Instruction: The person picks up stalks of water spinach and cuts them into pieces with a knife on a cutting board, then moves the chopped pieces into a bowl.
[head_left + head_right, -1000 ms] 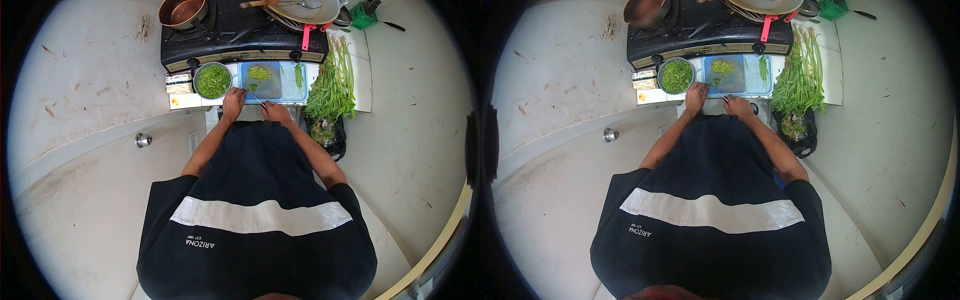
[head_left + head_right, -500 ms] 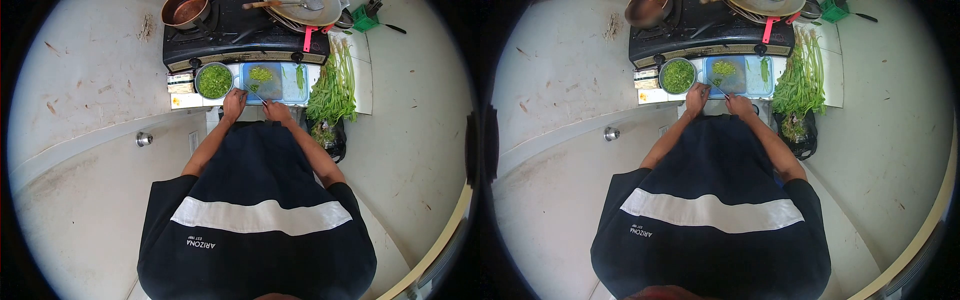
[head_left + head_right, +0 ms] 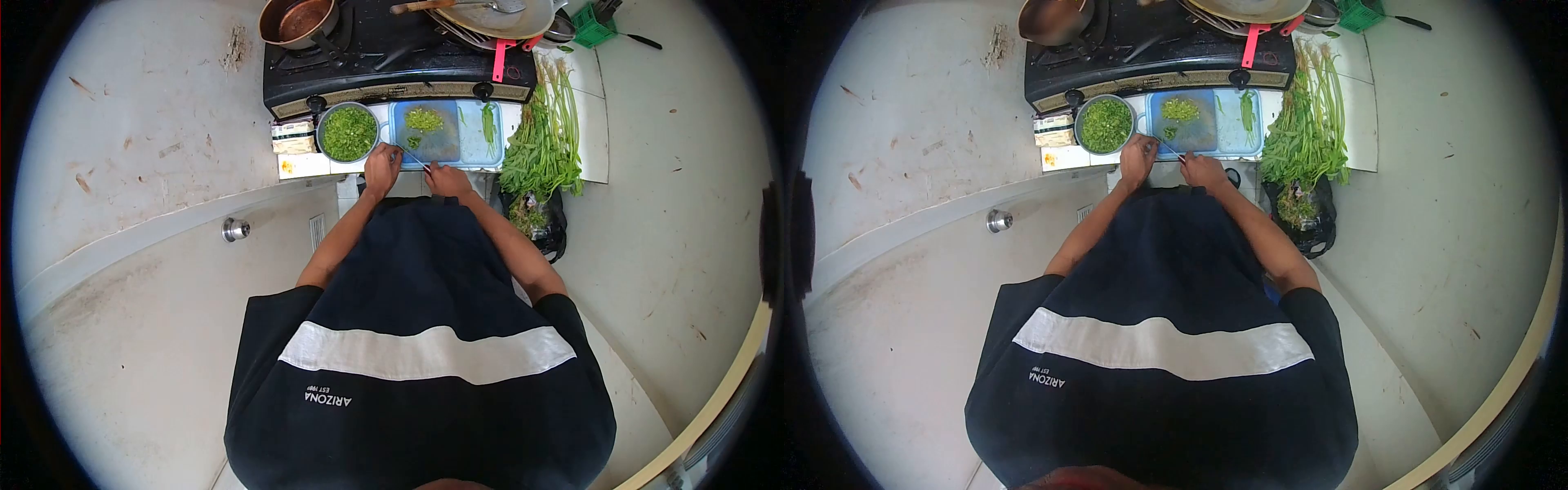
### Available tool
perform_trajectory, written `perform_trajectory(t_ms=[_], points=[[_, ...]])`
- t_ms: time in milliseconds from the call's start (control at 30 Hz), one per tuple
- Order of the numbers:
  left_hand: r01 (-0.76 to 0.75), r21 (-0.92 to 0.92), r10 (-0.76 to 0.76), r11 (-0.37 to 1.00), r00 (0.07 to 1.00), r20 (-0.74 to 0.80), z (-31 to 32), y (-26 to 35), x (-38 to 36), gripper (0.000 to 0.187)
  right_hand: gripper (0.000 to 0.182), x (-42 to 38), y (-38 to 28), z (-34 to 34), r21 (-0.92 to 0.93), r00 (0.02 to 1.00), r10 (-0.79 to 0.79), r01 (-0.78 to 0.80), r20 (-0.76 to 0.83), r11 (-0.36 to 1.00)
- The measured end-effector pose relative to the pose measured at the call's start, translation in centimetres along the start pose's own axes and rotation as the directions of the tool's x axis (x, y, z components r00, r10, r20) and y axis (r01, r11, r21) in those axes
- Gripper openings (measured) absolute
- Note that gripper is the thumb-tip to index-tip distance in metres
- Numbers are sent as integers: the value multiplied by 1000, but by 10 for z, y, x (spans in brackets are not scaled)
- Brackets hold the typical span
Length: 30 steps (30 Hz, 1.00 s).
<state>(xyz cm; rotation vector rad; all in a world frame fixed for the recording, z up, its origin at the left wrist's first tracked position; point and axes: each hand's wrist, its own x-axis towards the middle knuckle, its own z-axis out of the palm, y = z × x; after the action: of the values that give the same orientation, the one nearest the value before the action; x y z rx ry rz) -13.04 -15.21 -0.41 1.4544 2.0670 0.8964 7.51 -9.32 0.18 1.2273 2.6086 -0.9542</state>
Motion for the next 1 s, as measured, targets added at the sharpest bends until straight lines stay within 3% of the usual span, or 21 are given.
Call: perform_trajectory(t_ms=[133, 333, 800, 1000], points=[[-41, 20, 41, 999, 999, -34, 3, -3, 0, 9, 40, 5, 1, 0, -22, 999, -35, 35, -17, 999], [104, 8, -104, 995, 995, 5, 2, 1, -2, 9, 40, -2, 8, -2, -7, 1000, 5, -5, -26, 1000], [-161, 136, 164, 978, 986, -12, 0, 3, 6, 12, 42, -9, 7, -1, -14, 998, -6, 5, -60, 1000], [-153, 111, 152, 982, 988, 21, -3, 1, 8, 12, 41, 0, 1, 4, 19, 999, 1, -1, -35, 1000]])
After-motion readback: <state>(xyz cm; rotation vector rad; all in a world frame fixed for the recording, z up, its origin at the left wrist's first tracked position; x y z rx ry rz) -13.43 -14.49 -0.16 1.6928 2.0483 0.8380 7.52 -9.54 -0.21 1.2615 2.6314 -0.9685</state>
